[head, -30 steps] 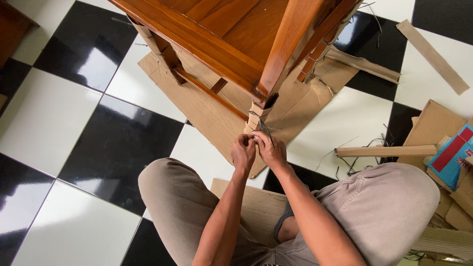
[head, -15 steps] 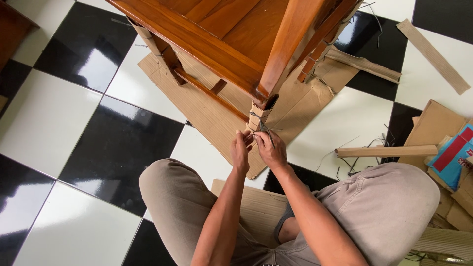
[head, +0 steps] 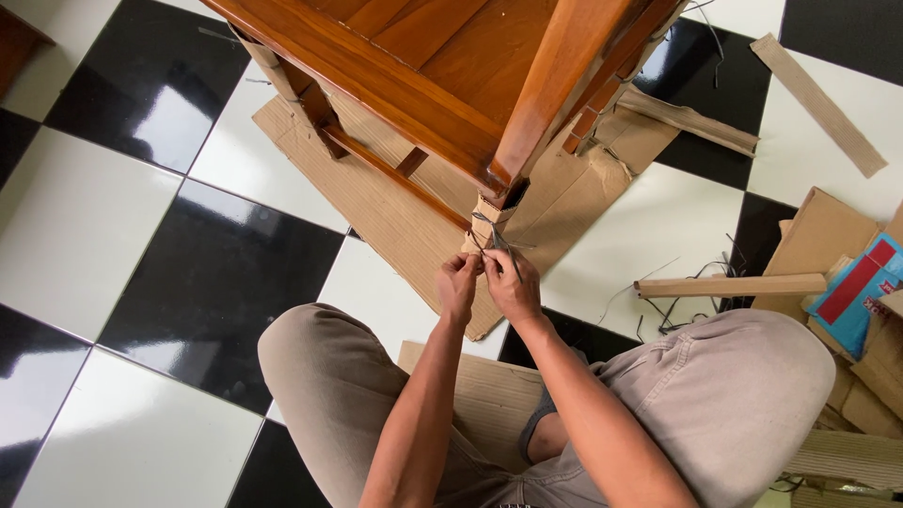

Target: Wrap the legs of wooden furniture with cardboard and secure them with ties

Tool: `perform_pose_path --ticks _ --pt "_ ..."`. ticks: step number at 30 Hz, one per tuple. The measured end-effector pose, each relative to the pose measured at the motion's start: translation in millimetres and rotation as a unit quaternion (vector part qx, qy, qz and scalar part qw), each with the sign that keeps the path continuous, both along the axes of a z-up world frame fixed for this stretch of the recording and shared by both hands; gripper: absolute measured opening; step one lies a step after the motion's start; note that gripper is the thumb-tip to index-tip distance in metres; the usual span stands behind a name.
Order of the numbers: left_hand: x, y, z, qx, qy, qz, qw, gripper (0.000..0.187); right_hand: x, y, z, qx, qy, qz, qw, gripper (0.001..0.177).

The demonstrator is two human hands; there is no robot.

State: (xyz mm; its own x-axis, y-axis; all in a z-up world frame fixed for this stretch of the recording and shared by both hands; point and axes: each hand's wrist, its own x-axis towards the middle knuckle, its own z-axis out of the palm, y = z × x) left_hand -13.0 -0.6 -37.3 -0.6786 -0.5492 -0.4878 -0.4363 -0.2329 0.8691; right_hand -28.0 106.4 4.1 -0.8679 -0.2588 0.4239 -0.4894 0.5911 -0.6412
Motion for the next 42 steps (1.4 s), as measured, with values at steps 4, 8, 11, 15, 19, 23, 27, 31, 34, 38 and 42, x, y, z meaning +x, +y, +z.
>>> perform_pose_path --ticks 4,8,11,15,19,23,27,31,34,38,42 --pt "-2 0 -5 -0.013 -0.012 0.003 1.000 0.013 -3 1 -14 -0.027 -0.014 -0.031 0.999 0.014" --pt "1 -1 1 -0.028 -0.033 -0.012 0.999 0.013 -1 -1 1 -0.025 -0.021 -0.019 0.999 0.015" --pt "5 -1 17 -0.028 -0.020 -0.012 0.999 0.018 3 -2 14 -0.017 -0.030 -0.005 0.999 0.013" --pt "7 -3 17 -0.034 -0.020 -0.014 0.999 0.017 5 -2 16 0.038 0.032 -0.003 0.999 0.016" --pt "7 -3 16 -0.044 -0.020 -0.019 0.999 0.018 4 -2 13 0.055 0.052 0.014 0.997 0.015" --pt "6 -1 23 -0.028 -0.006 -0.018 0.999 0.019 2 3 1 0.053 0.035 0.023 0.998 0.016" --pt "7 -2 11 -0.020 -0.005 -0.010 1.000 0.018 -1 6 -5 0.030 -0.019 0.043 0.998 0.020" --pt "14 1 29 -0.007 -0.014 -0.008 1.000 0.027 -4 5 -12 0.026 -0.038 0.039 0.998 0.018" --pt "17 5 52 0.023 0.020 -0.015 0.999 0.035 -4 6 -10 0.007 -0.058 0.048 0.997 0.016" --pt "17 3 29 0.016 0.020 -0.017 1.000 0.028 -3 4 -1 -0.032 -0.068 0.050 0.996 0.017" --pt "16 -2 18 -0.056 -0.012 -0.041 0.998 0.022 1 2 -2 -0.053 -0.070 0.038 0.995 0.018"
